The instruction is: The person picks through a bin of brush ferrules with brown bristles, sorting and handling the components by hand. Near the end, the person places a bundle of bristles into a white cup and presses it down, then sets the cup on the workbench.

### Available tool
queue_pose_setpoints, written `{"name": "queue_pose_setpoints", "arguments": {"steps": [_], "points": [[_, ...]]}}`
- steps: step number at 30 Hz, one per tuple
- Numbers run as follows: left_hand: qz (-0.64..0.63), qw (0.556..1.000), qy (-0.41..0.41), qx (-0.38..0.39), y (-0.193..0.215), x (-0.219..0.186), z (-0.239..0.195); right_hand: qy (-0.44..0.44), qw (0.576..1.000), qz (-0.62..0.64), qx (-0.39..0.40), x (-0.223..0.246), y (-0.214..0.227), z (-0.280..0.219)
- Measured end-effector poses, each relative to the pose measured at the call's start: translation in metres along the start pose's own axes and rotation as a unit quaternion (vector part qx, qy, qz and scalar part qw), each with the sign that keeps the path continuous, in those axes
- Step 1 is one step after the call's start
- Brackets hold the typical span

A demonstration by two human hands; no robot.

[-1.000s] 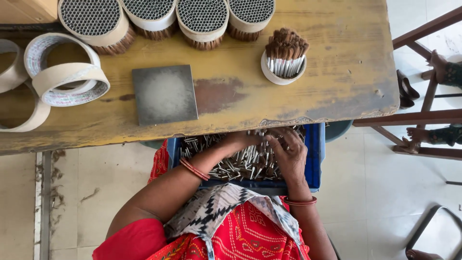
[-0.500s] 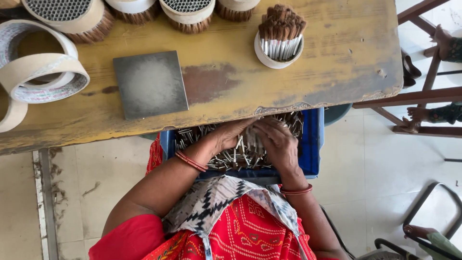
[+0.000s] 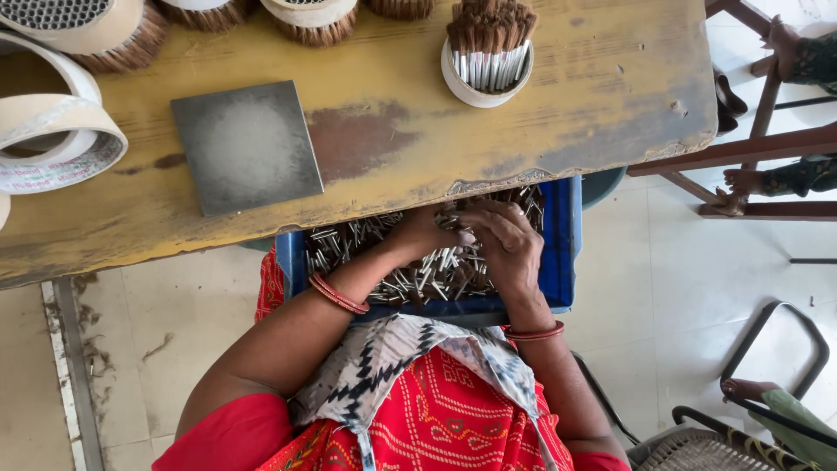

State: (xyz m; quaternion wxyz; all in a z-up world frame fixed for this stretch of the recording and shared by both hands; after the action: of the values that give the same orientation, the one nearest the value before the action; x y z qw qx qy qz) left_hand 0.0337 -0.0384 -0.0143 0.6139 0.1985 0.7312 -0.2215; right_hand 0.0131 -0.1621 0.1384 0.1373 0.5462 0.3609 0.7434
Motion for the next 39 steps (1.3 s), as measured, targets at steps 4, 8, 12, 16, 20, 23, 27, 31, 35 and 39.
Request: {"name": "queue_pose_setpoints", "arguments": {"steps": [4, 8, 12, 16, 20, 23, 27, 31, 35, 39], "points": [[-0.193, 0.98, 0.011, -0.042, 0.007, -0.004, -0.004, -0.025, 0.997, -0.009, -0.079, 0.004, 0.011, -0.001], [-0.455, 0.889, 0.046, -0.006, 0.001, 0.004, 0.006, 0.039, 0.998, -0.043, -0.018, 0.022, 0.009, 0.003], [0.202, 0.977, -0.007, -0.073, 0.016, -0.045, -0.01, -0.029, 0.999, 0.025, 0.008, 0.007, 0.001, 0.007], [0.33, 0.938, -0.081, -0.066, 0.005, -0.054, -0.011, -0.024, 0.999, -0.01, 0.02, 0.003, -0.006, 0.012], [0.117, 0.991, 0.059, -0.02, 0.011, -0.029, -0.006, 0.056, 0.997, -0.03, 0.035, 0.009, -0.009, 0.006], [-0.113, 0.992, -0.025, -0.04, 0.015, -0.024, -0.002, 0.028, 0.998, -0.047, -0.044, 0.006, 0.002, 0.003], [-0.495, 0.868, 0.043, -0.003, 0.003, 0.015, 0.006, 0.032, 0.999, -0.018, -0.009, 0.015, 0.003, 0.004], [-0.477, 0.876, 0.061, -0.02, 0.01, 0.019, 0.003, 0.054, 0.997, 0.003, 0.052, 0.011, -0.005, 0.005], [-0.425, 0.9, 0.063, 0.075, -0.002, 0.002, -0.001, 0.055, 0.992, -0.062, 0.098, -0.006, -0.019, 0.002], [-0.566, 0.823, 0.02, -0.055, 0.015, 0.045, 0.014, 0.044, 0.993, -0.023, 0.103, 0.006, -0.009, 0.01]]}}
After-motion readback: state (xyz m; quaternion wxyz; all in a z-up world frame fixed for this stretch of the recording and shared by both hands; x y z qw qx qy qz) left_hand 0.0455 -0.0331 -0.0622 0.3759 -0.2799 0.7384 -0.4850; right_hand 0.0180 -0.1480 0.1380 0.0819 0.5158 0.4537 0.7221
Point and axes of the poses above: each hand's wrist, its own z-axis towards the middle knuckle, its own y-axis out of the back of the hand, x = y × z, the point moved 5 cm from there along z, towards the middle knuckle, and after that the axes turned 11 degrees about x, right-handed, at the moved point
